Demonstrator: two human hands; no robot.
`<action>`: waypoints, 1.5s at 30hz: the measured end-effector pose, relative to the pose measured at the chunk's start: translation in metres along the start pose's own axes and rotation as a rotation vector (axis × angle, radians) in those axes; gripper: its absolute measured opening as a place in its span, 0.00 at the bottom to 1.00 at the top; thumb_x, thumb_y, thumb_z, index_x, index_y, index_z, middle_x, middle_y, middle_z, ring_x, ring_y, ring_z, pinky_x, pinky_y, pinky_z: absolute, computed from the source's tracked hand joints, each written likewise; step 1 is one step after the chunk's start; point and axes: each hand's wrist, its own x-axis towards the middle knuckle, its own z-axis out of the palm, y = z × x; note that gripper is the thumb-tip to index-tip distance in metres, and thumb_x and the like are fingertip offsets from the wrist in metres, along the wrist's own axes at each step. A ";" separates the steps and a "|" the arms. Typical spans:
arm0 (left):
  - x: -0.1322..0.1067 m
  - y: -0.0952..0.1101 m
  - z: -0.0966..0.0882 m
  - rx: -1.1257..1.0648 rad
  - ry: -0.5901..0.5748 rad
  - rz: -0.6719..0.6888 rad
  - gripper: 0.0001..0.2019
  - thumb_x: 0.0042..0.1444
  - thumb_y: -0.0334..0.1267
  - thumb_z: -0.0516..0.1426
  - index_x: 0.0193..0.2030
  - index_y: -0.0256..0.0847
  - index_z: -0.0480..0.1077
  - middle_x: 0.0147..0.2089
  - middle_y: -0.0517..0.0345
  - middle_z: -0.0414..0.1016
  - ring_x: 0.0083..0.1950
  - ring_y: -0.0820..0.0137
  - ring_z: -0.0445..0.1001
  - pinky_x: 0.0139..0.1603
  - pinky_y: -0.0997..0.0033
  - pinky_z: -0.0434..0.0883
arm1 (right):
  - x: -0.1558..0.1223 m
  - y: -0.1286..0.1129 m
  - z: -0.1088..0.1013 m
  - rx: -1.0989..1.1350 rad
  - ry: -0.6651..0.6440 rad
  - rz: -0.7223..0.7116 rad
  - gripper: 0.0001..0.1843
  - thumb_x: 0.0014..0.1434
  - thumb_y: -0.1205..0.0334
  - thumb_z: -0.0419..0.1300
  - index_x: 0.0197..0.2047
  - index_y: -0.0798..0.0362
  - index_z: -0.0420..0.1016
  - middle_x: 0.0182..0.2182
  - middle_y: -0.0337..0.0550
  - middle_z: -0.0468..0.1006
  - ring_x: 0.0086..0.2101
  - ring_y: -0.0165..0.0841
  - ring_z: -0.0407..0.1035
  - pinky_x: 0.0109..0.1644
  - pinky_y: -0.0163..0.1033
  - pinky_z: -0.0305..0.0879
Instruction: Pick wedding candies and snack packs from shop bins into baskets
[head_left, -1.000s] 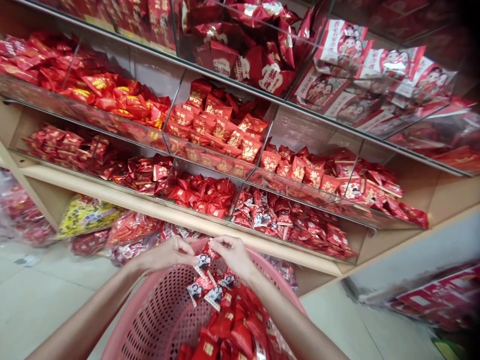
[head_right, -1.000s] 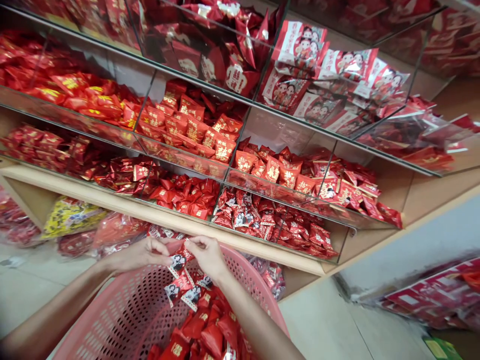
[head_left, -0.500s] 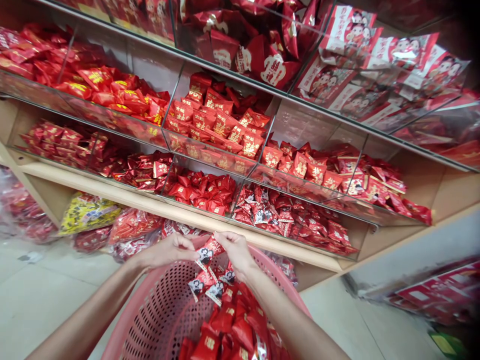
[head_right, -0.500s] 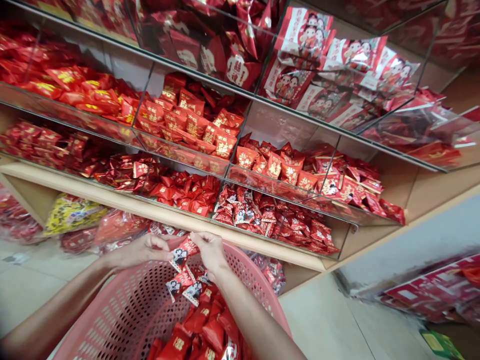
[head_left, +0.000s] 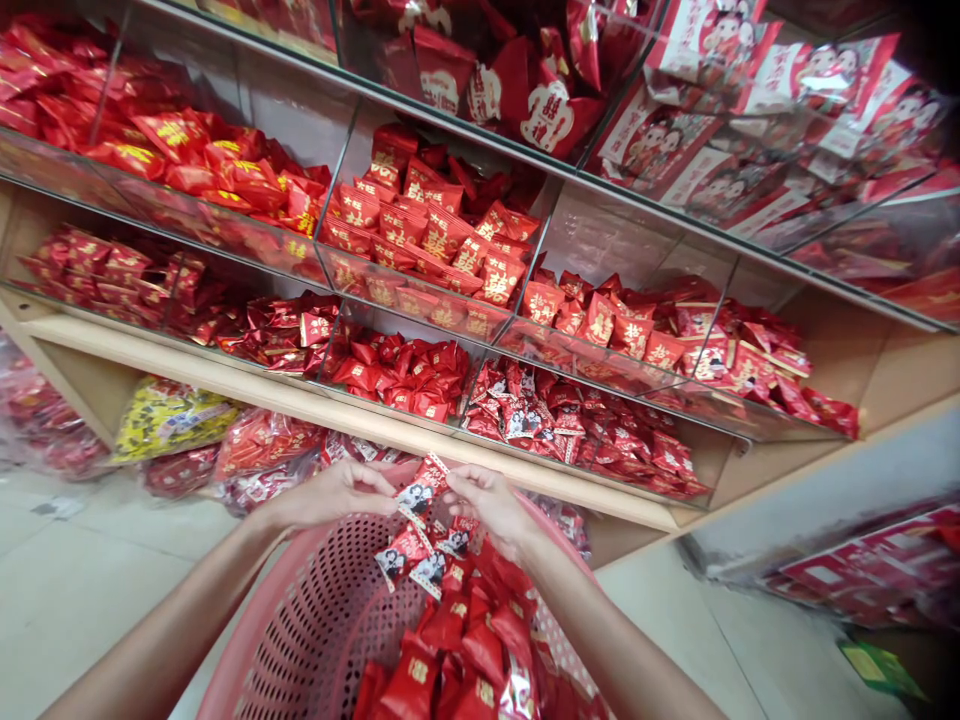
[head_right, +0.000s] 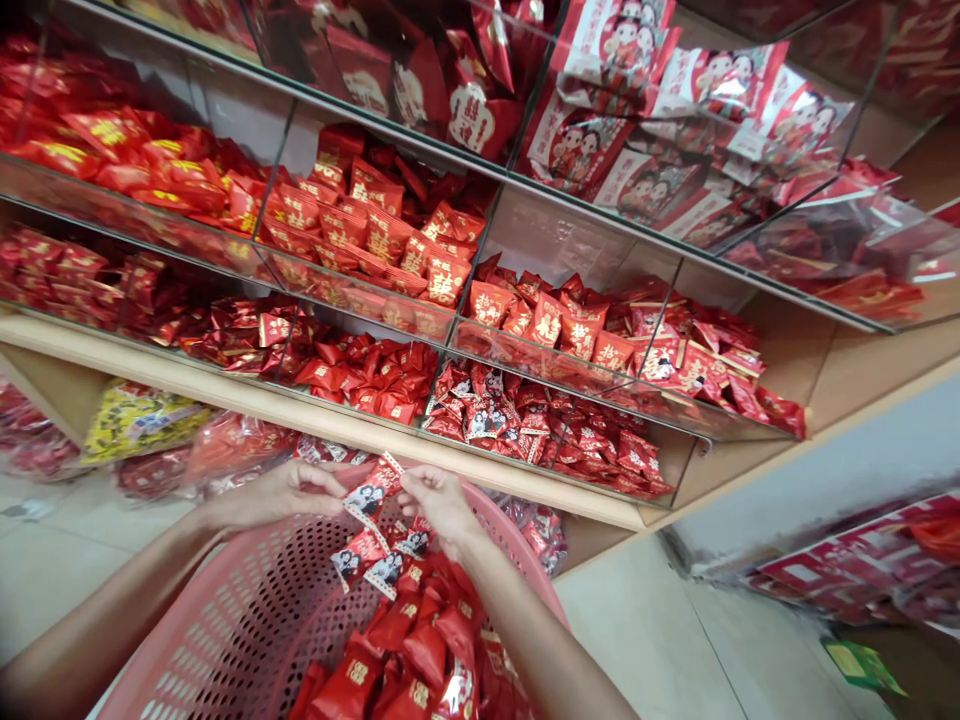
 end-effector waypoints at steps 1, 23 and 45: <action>-0.001 0.001 0.000 -0.004 0.014 -0.015 0.14 0.47 0.46 0.62 0.37 0.41 0.79 0.46 0.54 0.79 0.48 0.62 0.74 0.52 0.64 0.67 | -0.001 0.000 -0.007 -0.036 0.011 -0.021 0.20 0.39 0.48 0.70 0.29 0.55 0.75 0.24 0.36 0.74 0.26 0.25 0.68 0.31 0.31 0.63; 0.001 -0.004 -0.001 0.037 0.063 -0.041 0.16 0.46 0.44 0.63 0.41 0.40 0.77 0.42 0.56 0.80 0.44 0.66 0.76 0.50 0.66 0.69 | -0.023 0.042 0.037 -0.368 -0.181 0.300 0.12 0.48 0.59 0.65 0.23 0.56 0.70 0.10 0.30 0.66 0.14 0.23 0.62 0.18 0.27 0.52; 0.001 -0.005 -0.001 0.083 0.080 -0.023 0.15 0.46 0.46 0.62 0.40 0.42 0.77 0.43 0.58 0.80 0.46 0.64 0.75 0.51 0.66 0.69 | -0.009 -0.001 -0.011 -2.098 -0.299 -0.582 0.13 0.61 0.72 0.50 0.44 0.55 0.73 0.50 0.54 0.71 0.44 0.38 0.69 0.38 0.39 0.68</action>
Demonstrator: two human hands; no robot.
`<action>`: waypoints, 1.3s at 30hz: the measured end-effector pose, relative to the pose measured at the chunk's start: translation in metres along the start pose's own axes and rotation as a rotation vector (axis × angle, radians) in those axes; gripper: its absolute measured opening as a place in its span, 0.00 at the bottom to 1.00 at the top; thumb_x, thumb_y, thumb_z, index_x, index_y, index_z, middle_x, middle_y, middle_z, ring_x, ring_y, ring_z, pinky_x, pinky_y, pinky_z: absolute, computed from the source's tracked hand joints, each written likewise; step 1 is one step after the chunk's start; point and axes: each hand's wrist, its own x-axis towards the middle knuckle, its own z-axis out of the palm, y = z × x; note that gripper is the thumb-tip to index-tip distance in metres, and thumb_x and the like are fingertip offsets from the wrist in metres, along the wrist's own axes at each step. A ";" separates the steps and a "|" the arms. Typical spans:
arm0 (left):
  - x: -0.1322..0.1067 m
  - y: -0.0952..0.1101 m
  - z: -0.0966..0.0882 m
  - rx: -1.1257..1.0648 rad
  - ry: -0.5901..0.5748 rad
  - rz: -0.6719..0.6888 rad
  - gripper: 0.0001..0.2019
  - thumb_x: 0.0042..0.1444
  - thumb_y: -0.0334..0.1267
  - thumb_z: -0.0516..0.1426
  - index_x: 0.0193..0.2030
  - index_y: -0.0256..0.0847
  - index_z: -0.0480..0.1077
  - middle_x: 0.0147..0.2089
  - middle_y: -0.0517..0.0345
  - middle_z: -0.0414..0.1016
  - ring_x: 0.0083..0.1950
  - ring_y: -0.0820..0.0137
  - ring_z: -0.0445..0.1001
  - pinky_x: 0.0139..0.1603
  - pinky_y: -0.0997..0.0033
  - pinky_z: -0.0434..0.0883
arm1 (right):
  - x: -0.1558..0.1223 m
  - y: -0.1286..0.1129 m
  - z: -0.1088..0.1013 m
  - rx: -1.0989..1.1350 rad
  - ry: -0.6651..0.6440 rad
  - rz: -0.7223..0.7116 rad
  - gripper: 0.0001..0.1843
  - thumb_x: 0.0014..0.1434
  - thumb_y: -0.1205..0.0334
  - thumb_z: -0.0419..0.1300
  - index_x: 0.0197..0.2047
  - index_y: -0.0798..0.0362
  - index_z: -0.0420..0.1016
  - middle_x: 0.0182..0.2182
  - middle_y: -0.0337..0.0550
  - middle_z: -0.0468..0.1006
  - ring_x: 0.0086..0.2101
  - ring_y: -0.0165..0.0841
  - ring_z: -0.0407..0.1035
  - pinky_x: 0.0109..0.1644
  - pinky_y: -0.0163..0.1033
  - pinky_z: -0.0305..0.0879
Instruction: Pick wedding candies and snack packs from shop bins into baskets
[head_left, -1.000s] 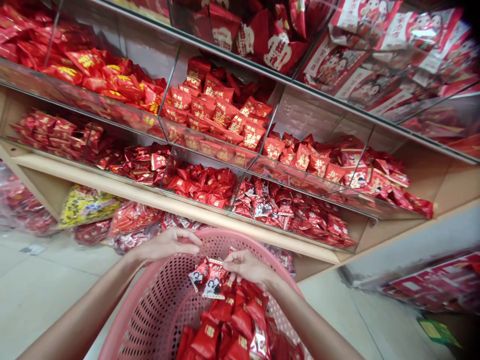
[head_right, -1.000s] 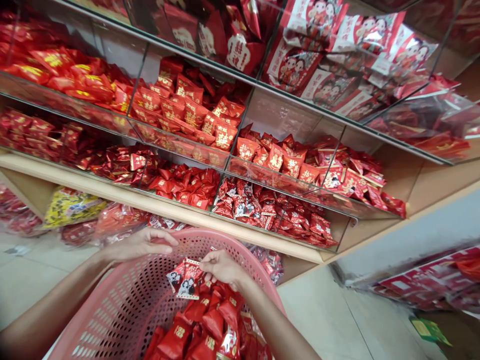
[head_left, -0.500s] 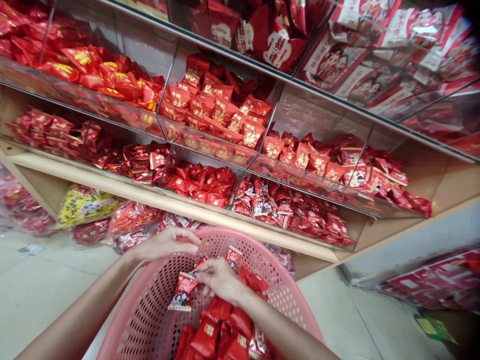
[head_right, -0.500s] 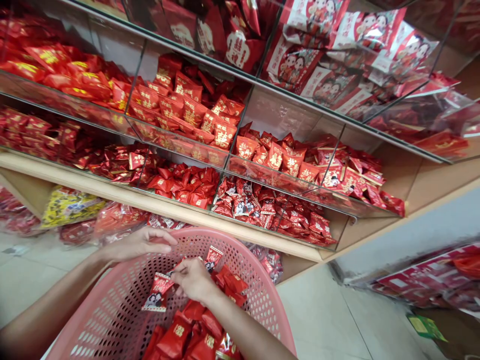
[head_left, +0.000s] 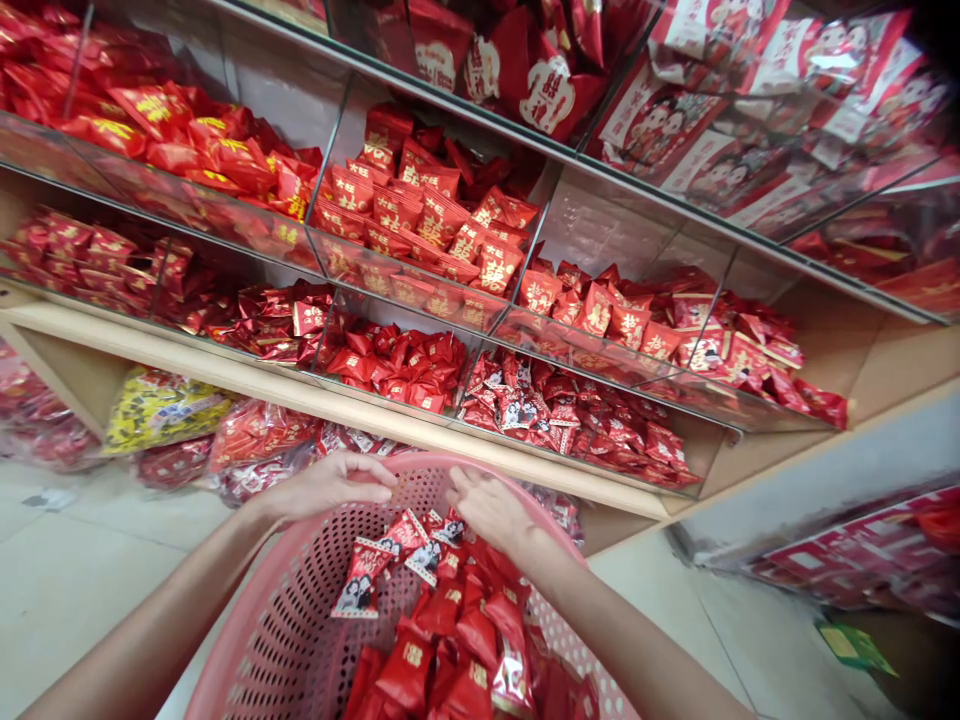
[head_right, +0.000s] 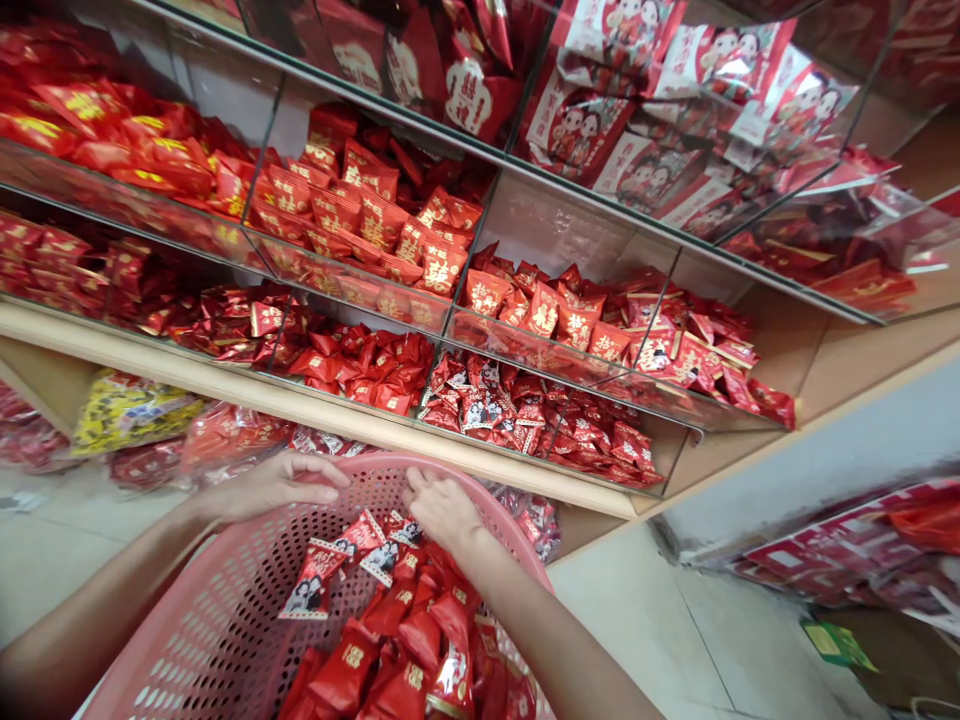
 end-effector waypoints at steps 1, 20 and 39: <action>0.000 0.000 0.000 0.000 -0.001 0.001 0.15 0.46 0.46 0.62 0.40 0.42 0.77 0.43 0.58 0.80 0.46 0.64 0.75 0.51 0.66 0.69 | 0.001 -0.001 -0.001 0.000 0.011 0.001 0.12 0.61 0.72 0.50 0.43 0.55 0.73 0.51 0.54 0.70 0.45 0.39 0.68 0.39 0.40 0.68; -0.001 -0.001 0.000 -0.001 -0.006 -0.015 0.15 0.48 0.46 0.62 0.42 0.42 0.76 0.44 0.58 0.79 0.47 0.65 0.75 0.53 0.66 0.68 | -0.022 0.006 -0.020 0.853 0.083 -0.023 0.07 0.59 0.69 0.51 0.35 0.51 0.68 0.31 0.38 0.74 0.31 0.28 0.65 0.36 0.32 0.58; 0.000 -0.006 -0.002 -0.022 -0.017 -0.027 0.16 0.48 0.48 0.61 0.42 0.44 0.76 0.43 0.59 0.80 0.46 0.65 0.75 0.51 0.67 0.68 | -0.002 0.030 -0.037 1.089 0.373 0.236 0.07 0.58 0.60 0.56 0.33 0.54 0.73 0.29 0.39 0.77 0.30 0.30 0.69 0.36 0.34 0.62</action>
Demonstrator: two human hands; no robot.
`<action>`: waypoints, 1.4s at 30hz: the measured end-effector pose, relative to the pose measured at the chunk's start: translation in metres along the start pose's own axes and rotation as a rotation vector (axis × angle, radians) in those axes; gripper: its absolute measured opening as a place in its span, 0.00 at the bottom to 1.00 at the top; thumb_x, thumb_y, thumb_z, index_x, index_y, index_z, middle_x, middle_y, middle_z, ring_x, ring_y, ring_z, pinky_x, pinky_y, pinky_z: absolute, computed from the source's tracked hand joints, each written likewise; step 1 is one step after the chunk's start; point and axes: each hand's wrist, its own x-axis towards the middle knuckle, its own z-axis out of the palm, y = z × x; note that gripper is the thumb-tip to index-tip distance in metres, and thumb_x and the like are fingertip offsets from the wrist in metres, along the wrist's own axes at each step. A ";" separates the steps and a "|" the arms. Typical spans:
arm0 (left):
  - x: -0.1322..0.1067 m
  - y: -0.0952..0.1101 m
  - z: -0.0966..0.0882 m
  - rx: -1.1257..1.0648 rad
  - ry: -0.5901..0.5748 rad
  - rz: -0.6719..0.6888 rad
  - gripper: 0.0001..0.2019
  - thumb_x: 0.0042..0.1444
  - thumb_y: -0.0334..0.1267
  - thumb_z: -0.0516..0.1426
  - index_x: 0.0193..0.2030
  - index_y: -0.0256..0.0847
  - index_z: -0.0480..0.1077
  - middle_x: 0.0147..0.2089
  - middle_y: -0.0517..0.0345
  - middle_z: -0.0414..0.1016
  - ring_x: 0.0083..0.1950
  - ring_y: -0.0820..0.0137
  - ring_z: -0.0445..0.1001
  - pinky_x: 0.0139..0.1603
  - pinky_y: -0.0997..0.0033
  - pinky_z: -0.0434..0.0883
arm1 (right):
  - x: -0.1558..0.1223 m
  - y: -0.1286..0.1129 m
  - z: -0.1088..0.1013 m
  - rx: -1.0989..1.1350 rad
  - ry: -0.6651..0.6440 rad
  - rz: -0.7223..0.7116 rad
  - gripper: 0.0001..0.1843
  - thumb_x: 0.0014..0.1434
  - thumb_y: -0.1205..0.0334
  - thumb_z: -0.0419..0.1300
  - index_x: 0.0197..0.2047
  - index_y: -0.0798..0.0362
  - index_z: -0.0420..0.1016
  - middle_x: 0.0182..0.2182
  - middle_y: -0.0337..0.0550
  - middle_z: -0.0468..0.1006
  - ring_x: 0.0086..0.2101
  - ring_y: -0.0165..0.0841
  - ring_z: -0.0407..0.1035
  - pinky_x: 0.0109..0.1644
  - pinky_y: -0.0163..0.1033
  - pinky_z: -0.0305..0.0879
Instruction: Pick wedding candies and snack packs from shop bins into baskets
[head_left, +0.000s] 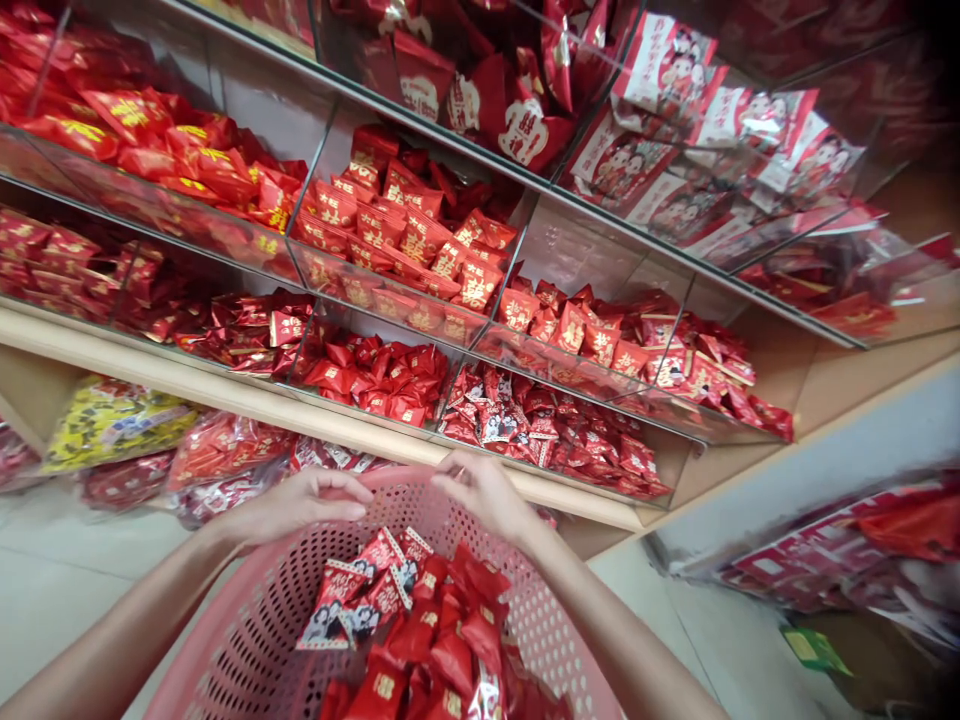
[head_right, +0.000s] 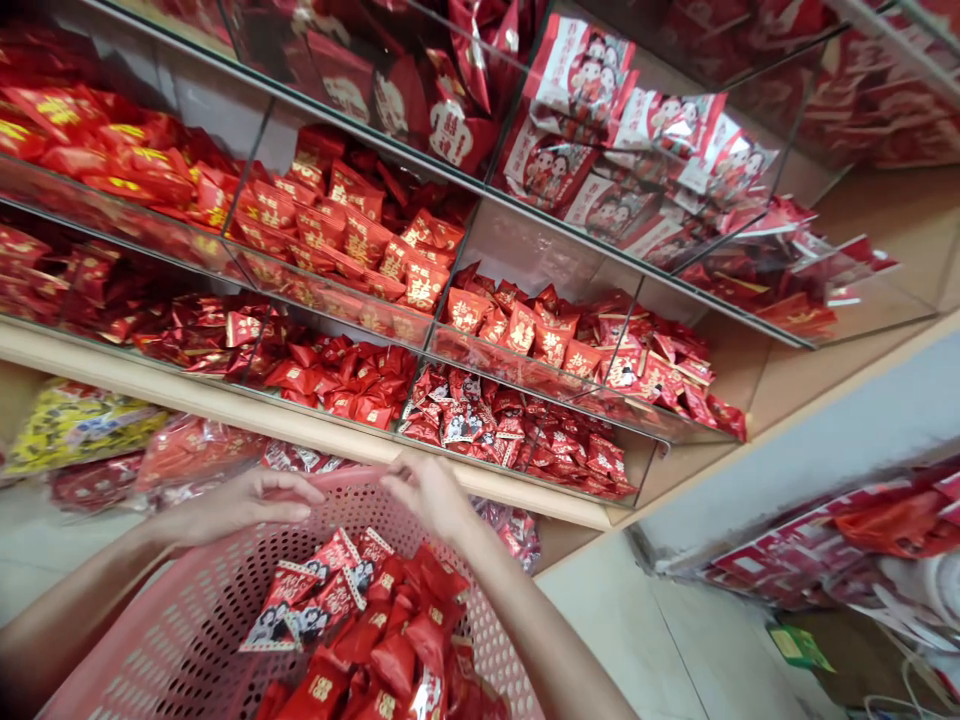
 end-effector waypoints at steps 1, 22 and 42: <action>0.001 -0.001 0.000 0.004 0.000 -0.001 0.16 0.48 0.49 0.61 0.42 0.44 0.77 0.43 0.59 0.79 0.46 0.64 0.75 0.51 0.67 0.68 | 0.004 0.006 -0.014 -0.051 0.130 0.022 0.07 0.58 0.60 0.56 0.33 0.54 0.73 0.30 0.40 0.77 0.30 0.30 0.69 0.37 0.35 0.62; 0.004 0.000 -0.002 0.067 0.003 0.034 0.17 0.49 0.51 0.60 0.42 0.45 0.77 0.45 0.58 0.79 0.49 0.62 0.74 0.54 0.64 0.66 | 0.095 0.035 -0.055 -0.255 0.737 0.358 0.20 0.52 0.50 0.59 0.43 0.55 0.74 0.42 0.56 0.77 0.45 0.46 0.68 0.49 0.46 0.61; -0.002 0.009 0.003 0.041 -0.002 0.074 0.18 0.54 0.52 0.56 0.42 0.42 0.77 0.44 0.57 0.79 0.46 0.63 0.74 0.49 0.67 0.67 | 0.005 -0.008 0.011 1.206 0.510 0.370 0.16 0.44 0.54 0.68 0.30 0.53 0.69 0.27 0.37 0.76 0.27 0.26 0.69 0.32 0.32 0.66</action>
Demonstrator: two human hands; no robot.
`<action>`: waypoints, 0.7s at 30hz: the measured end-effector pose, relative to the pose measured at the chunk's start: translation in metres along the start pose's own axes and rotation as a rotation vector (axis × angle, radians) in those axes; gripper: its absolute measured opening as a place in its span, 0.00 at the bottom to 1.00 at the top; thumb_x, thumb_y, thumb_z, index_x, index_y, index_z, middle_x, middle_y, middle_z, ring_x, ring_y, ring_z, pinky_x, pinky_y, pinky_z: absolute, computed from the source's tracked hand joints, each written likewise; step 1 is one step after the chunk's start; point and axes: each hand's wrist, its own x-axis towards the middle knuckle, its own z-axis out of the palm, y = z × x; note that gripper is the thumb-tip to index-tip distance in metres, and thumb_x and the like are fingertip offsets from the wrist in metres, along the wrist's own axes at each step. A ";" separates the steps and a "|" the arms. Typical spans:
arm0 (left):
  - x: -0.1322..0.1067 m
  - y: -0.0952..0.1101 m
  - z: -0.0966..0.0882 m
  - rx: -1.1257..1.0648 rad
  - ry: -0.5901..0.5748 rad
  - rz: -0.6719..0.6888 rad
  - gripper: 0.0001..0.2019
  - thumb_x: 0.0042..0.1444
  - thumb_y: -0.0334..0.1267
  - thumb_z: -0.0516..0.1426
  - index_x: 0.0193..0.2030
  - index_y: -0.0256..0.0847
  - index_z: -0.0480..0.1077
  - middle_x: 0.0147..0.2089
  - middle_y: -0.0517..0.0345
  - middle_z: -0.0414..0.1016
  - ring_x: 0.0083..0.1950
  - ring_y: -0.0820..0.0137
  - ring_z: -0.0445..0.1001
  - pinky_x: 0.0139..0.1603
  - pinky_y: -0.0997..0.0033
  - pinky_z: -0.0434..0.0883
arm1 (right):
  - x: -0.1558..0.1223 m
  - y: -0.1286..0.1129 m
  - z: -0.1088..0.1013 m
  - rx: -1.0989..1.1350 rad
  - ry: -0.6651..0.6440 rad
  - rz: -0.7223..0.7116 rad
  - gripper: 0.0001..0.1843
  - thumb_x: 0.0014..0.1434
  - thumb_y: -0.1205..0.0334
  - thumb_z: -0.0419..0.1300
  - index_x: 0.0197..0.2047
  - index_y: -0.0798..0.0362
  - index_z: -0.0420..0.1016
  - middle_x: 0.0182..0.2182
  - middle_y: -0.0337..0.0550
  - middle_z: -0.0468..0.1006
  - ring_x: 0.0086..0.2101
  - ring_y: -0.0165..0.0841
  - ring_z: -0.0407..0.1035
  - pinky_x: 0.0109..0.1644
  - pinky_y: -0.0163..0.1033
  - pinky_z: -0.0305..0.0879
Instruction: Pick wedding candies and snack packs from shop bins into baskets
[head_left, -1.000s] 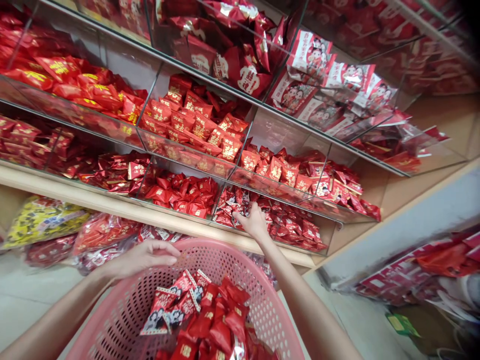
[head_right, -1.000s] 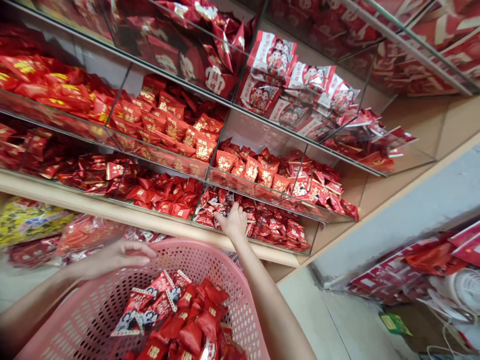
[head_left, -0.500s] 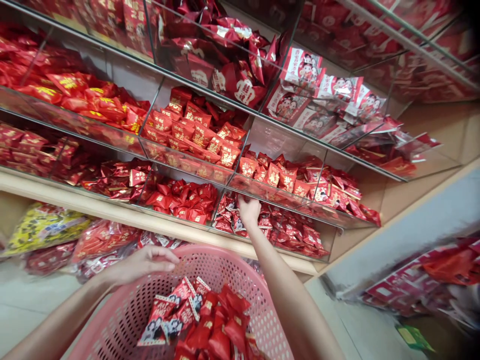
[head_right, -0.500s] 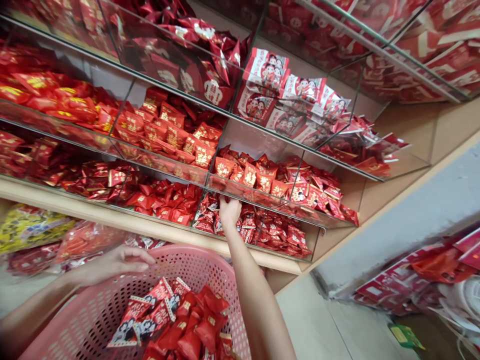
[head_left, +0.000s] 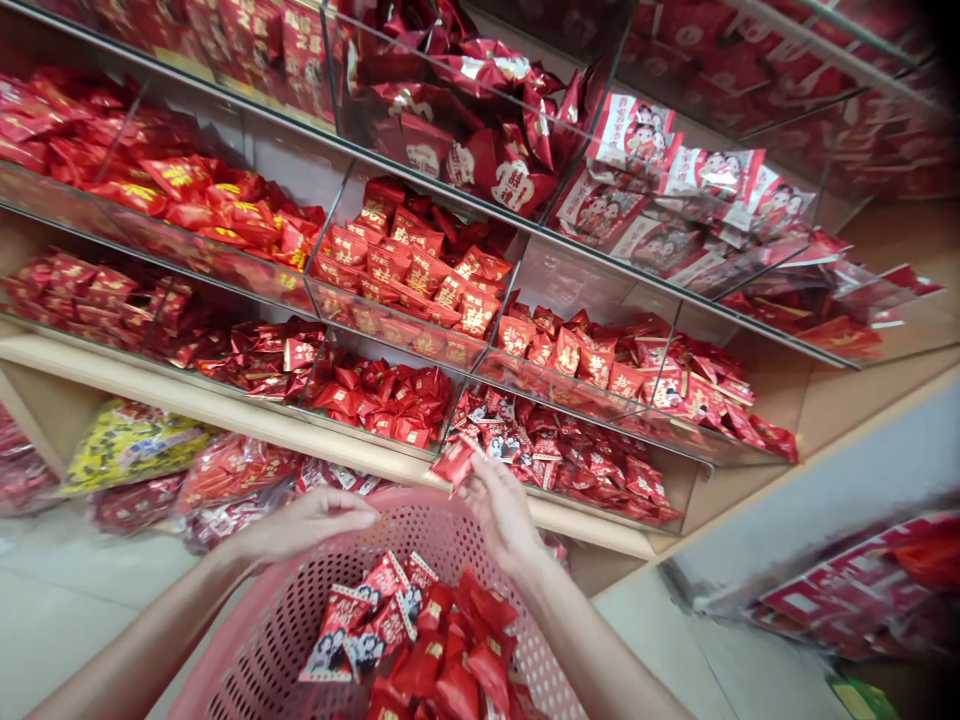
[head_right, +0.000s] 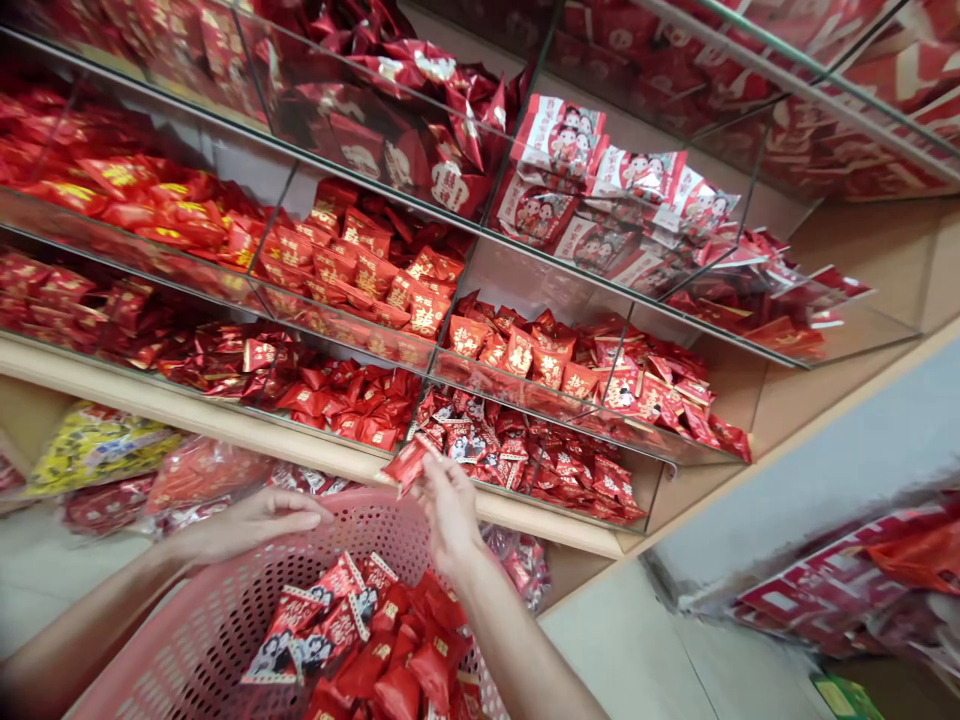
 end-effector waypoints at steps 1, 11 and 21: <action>-0.001 0.001 0.000 -0.010 -0.009 0.009 0.19 0.55 0.53 0.55 0.43 0.42 0.77 0.45 0.57 0.79 0.46 0.63 0.74 0.49 0.67 0.68 | -0.009 0.010 0.006 -0.003 -0.035 0.047 0.16 0.43 0.55 0.69 0.30 0.53 0.69 0.28 0.37 0.76 0.27 0.25 0.69 0.33 0.31 0.66; -0.003 0.002 0.002 -0.078 -0.029 0.045 0.16 0.52 0.50 0.58 0.31 0.37 0.75 0.31 0.60 0.76 0.35 0.69 0.71 0.39 0.73 0.67 | -0.030 0.054 0.032 -0.030 -0.125 0.150 0.21 0.41 0.54 0.71 0.34 0.55 0.71 0.30 0.38 0.78 0.30 0.25 0.71 0.36 0.31 0.66; 0.000 -0.001 -0.001 -0.151 -0.068 0.056 0.10 0.48 0.44 0.62 0.30 0.39 0.79 0.43 0.56 0.80 0.49 0.62 0.72 0.52 0.66 0.65 | -0.034 0.042 0.015 -0.347 -0.160 0.222 0.27 0.40 0.45 0.70 0.37 0.54 0.68 0.30 0.40 0.78 0.28 0.29 0.73 0.30 0.32 0.67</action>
